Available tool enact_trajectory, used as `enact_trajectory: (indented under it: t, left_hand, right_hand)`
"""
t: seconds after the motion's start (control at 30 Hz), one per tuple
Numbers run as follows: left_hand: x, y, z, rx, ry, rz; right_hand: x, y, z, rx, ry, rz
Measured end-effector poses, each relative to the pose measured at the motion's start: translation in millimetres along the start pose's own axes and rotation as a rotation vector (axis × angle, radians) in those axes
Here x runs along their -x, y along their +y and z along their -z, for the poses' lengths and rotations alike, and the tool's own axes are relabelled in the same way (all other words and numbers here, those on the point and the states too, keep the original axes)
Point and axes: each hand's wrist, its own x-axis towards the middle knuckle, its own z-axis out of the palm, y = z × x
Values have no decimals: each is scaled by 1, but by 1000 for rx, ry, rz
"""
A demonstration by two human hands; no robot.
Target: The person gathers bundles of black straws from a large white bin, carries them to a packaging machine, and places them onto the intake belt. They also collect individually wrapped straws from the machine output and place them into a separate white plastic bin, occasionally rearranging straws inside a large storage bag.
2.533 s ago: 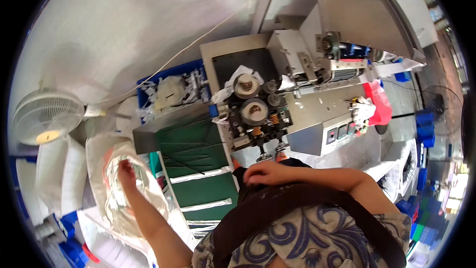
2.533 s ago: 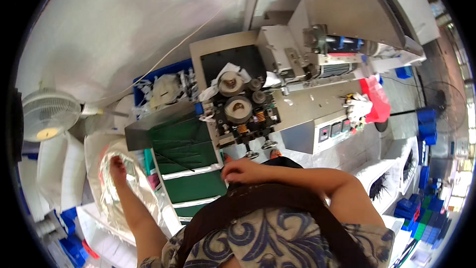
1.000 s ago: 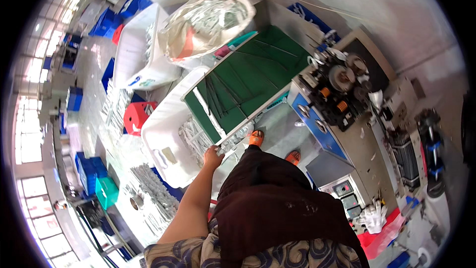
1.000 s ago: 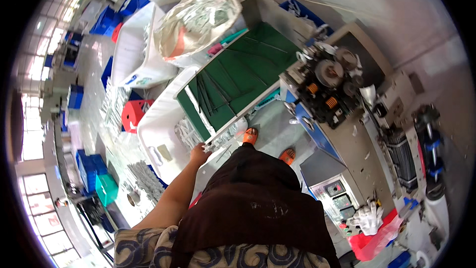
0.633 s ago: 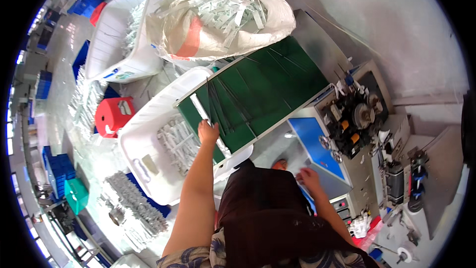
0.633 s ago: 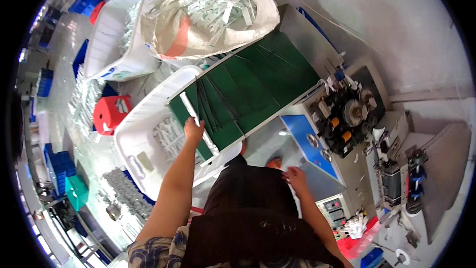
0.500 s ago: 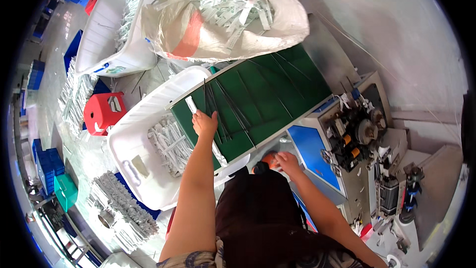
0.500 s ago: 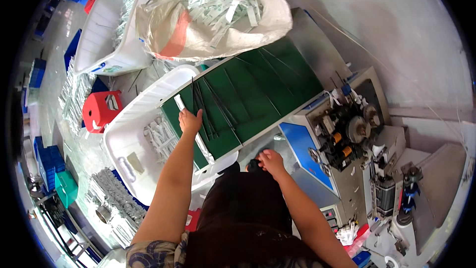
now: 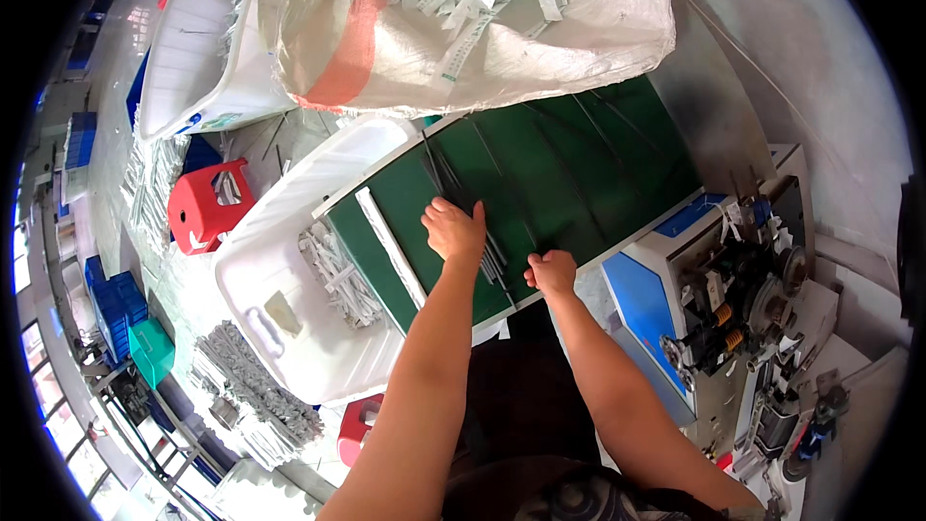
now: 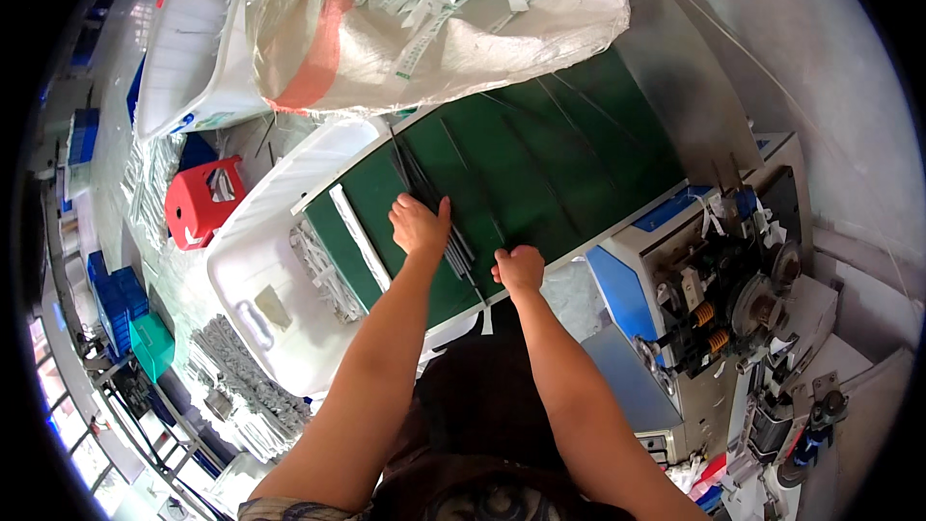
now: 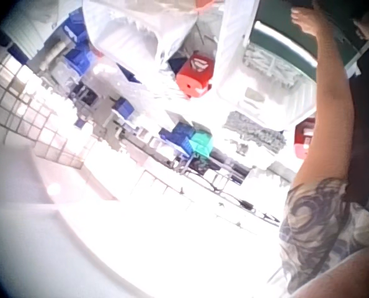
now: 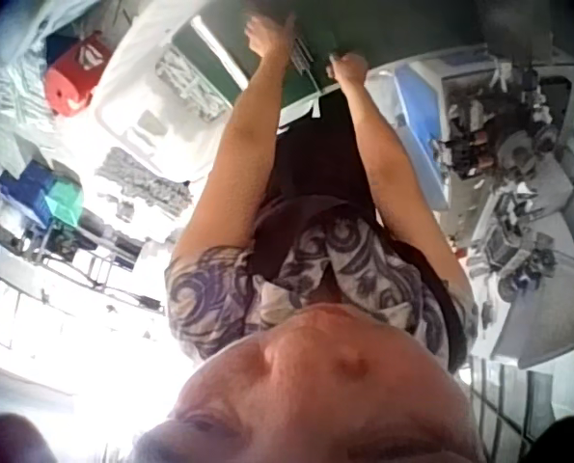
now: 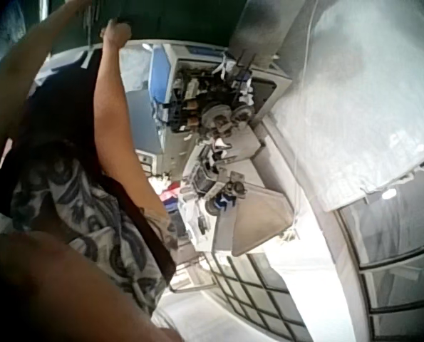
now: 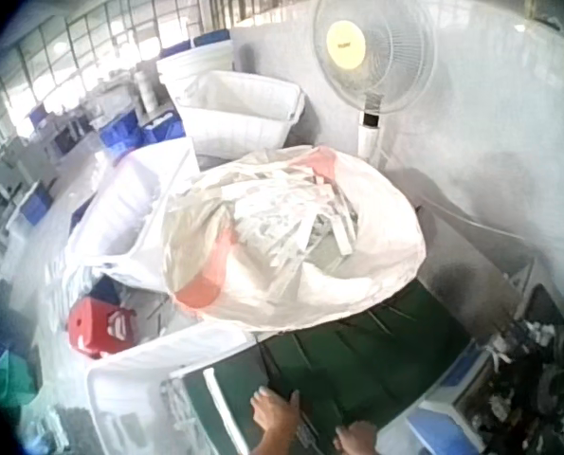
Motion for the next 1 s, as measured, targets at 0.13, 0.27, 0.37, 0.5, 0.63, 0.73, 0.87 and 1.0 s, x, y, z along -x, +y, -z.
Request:
enact_trajectory:
  t: [0.13,0.27,0.37,0.5,0.63,0.73,0.87,1.0]
  left_hand:
    - [13,22,-14,-98,-101,-29]
    - [6,22,-18,-167,-147,-6]
    - [10,23,-9,-14,-169,2]
    - [29,-7,-1,478,-297,-265]
    - [55,-18,24,937,-719,-192]
    - [53,-35,41,1040,-868,-15]
    - [33,-64,41,1268,-615,0]
    - [-27,-43,47,1283,-223,136]
  right_hand:
    - [4,21,21,-178,-107,97]
    - [22,5,43,-208,-159,223]
    - [14,-14,53,-154,-151,306]
    - [5,-45,49,27,-213,519]
    - [9,-73,30,299,-392,634]
    - [13,-86,20,145,-649,375]
    - [-7,-93,-3,504,27,852]
    - [-43,-99,-14,863,274,839]
